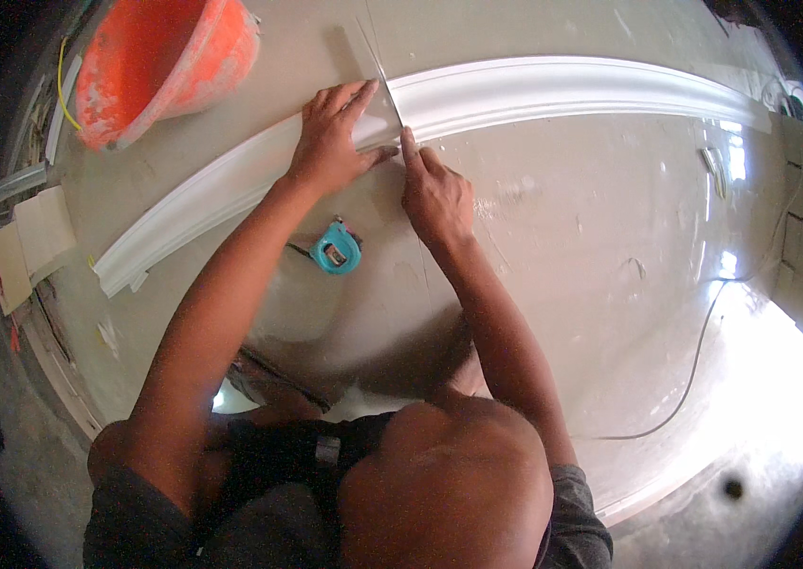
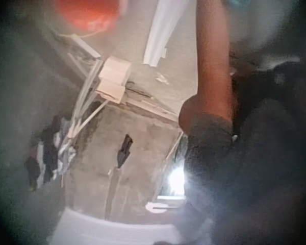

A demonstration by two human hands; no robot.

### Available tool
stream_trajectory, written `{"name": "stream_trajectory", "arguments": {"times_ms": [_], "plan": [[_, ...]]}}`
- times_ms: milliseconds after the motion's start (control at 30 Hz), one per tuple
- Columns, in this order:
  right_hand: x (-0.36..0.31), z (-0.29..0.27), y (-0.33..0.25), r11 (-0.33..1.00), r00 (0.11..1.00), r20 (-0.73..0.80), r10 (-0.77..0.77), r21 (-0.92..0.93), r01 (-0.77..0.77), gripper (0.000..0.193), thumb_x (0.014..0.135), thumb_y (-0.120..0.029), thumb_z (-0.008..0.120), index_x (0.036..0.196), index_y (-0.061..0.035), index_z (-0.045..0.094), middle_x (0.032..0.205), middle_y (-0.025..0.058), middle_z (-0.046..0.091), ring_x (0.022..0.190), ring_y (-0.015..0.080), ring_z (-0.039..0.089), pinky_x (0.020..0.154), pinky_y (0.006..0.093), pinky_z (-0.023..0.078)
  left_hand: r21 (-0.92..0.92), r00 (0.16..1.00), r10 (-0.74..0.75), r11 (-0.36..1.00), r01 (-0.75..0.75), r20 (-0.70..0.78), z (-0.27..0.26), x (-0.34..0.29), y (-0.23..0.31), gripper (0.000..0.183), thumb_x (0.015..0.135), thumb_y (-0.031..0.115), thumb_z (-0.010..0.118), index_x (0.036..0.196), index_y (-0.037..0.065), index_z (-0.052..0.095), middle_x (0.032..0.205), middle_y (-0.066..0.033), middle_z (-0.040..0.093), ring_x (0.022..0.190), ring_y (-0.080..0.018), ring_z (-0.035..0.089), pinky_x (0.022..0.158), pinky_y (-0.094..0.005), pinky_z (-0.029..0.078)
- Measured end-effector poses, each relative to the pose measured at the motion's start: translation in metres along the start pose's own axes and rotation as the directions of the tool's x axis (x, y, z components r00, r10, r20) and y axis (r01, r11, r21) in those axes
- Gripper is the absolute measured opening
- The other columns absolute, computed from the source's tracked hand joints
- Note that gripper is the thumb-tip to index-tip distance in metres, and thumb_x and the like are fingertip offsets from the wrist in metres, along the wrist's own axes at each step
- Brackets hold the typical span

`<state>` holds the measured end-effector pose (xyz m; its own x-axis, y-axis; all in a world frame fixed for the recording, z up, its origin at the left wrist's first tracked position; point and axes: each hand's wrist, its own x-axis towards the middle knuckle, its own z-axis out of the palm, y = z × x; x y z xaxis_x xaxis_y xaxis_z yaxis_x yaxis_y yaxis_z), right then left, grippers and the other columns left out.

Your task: The person measures a long white molding strip with a tape measure and marks it with a utility knife. They then repeatedly score and snap the molding into shorter segments, stacking the cut pieces on the floor.

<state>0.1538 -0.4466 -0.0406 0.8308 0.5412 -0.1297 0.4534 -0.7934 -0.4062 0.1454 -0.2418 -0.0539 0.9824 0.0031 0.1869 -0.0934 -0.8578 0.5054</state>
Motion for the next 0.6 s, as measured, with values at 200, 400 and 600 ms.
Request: {"name": "stream_trajectory", "arguments": {"times_ms": [200, 400, 600], "plan": [[-0.103, -0.004, 0.015, 0.994, 0.983, 0.148, 0.111, 0.004, -0.112, 0.07, 0.091, -0.011, 0.062, 0.158, -0.0178, 0.043, 0.103, 0.0112, 0.066, 0.081, 0.0357, 0.071, 0.071, 0.0477, 0.058, 0.014, 1.0, -0.004, 1.0, 0.004, -0.024, -0.001, 0.002, 0.005, 0.093, 0.071, 0.037, 0.091, 0.148, 0.005, 0.052, 0.145, -0.0118, 0.053, 0.131, -0.0341, 0.049, 0.112, -0.05, 0.036], [-0.014, 0.003, 0.003, 1.0, 1.0, -0.006, -0.013, 0.018, 0.013, 0.076, 0.086, -0.004, 0.062, 0.158, -0.0167, 0.042, 0.101, 0.0124, 0.065, 0.083, 0.0358, 0.071, 0.071, 0.0482, 0.058, 0.033, 1.0, -0.005, 0.999, 0.006, -0.009, -0.002, 0.003, 0.004, 0.092, 0.071, 0.036, 0.091, 0.149, 0.006, 0.052, 0.145, -0.0118, 0.053, 0.13, -0.0341, 0.05, 0.112, -0.0495, 0.036], [-0.082, 0.003, 0.016, 0.998, 0.997, 0.073, 0.032, 0.058, -0.036, 0.076, 0.087, -0.007, 0.062, 0.159, -0.0187, 0.042, 0.1, 0.0121, 0.064, 0.083, 0.0359, 0.071, 0.072, 0.0467, 0.059, 0.006, 1.0, -0.012, 1.0, 0.012, -0.013, -0.005, 0.004, 0.002, 0.094, 0.071, 0.036, 0.091, 0.15, 0.007, 0.05, 0.145, -0.0112, 0.053, 0.13, -0.0339, 0.05, 0.112, -0.0497, 0.037]]}}
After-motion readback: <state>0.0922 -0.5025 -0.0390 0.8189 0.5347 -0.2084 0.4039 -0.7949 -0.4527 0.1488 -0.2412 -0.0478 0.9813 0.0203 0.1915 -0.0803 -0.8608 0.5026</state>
